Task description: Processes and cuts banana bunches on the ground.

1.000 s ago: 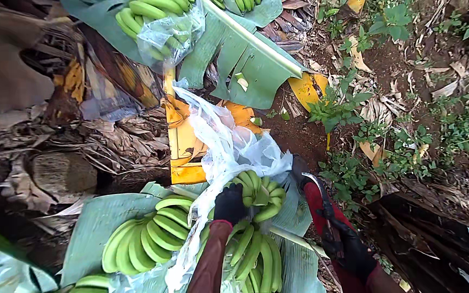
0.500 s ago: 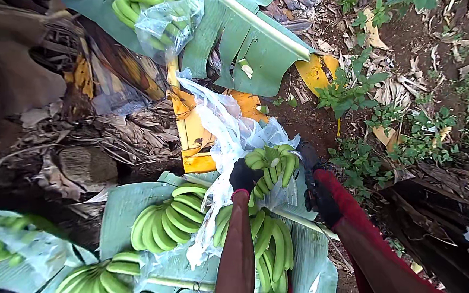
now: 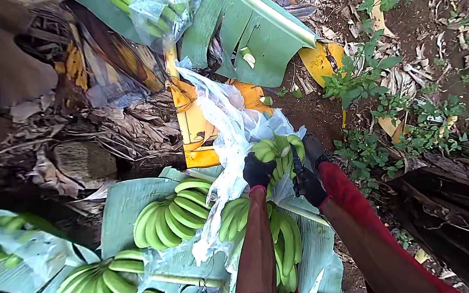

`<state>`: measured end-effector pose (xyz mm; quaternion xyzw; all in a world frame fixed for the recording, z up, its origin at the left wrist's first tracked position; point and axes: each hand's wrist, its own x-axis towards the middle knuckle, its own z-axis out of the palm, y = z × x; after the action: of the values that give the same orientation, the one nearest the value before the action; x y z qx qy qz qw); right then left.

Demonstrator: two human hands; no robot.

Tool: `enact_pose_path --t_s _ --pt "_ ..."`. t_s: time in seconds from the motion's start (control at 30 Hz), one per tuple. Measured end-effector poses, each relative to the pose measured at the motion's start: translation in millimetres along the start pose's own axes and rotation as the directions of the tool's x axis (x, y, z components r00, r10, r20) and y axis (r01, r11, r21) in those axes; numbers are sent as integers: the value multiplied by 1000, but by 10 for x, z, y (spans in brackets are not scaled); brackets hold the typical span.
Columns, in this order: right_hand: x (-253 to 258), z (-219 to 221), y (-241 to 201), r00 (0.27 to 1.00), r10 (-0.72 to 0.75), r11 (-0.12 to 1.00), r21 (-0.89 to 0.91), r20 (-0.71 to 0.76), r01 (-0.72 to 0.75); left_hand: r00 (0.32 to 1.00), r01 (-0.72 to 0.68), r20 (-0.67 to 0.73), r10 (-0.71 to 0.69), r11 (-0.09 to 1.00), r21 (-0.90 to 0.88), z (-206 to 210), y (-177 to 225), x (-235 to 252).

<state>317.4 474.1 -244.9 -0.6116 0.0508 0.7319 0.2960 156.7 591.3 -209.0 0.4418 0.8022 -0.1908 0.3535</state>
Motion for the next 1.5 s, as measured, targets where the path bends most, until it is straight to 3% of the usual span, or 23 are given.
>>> enact_pose_path --t_s 0.2,0.67,0.77,0.97,1.17,1.3,1.4,1.43,1.47,1.5 --pt "-192 258 -32 992 83 981 184 -90 -65 998 29 -56 -31 999 -29 196 62 -134" --pt "-566 284 -398 970 180 983 67 -166 -171 992 73 -99 -74 997 -14 374 170 -324" --pt "-535 249 -342 968 196 980 48 -153 -191 991 95 -91 -95 995 -10 412 170 -368" --pt "-769 82 -730 962 242 969 -9 -126 -245 993 91 -77 -92 996 -15 389 303 -362" --pt "-1130 -140 -1078 973 219 946 229 75 -231 997 44 -60 -42 999 23 427 408 -445" --pt "-1396 -469 -1173 991 -23 998 -69 -134 13 998 -16 59 11 996 88 356 529 -556" --pt "-1805 -579 -1288 949 -224 910 -397 -223 122 984 -41 178 10 985 170 130 721 -597" --pt "-2040 -471 -1504 944 -187 847 -531 -272 15 976 -41 219 -5 978 205 48 794 -605" --pt "-2272 -297 -1949 938 126 727 -613 -324 -309 969 -43 248 -19 970 240 -10 841 -609" --pt "-2347 -246 -2152 892 297 620 -642 -340 -451 966 -51 259 -22 961 272 -20 848 -597"
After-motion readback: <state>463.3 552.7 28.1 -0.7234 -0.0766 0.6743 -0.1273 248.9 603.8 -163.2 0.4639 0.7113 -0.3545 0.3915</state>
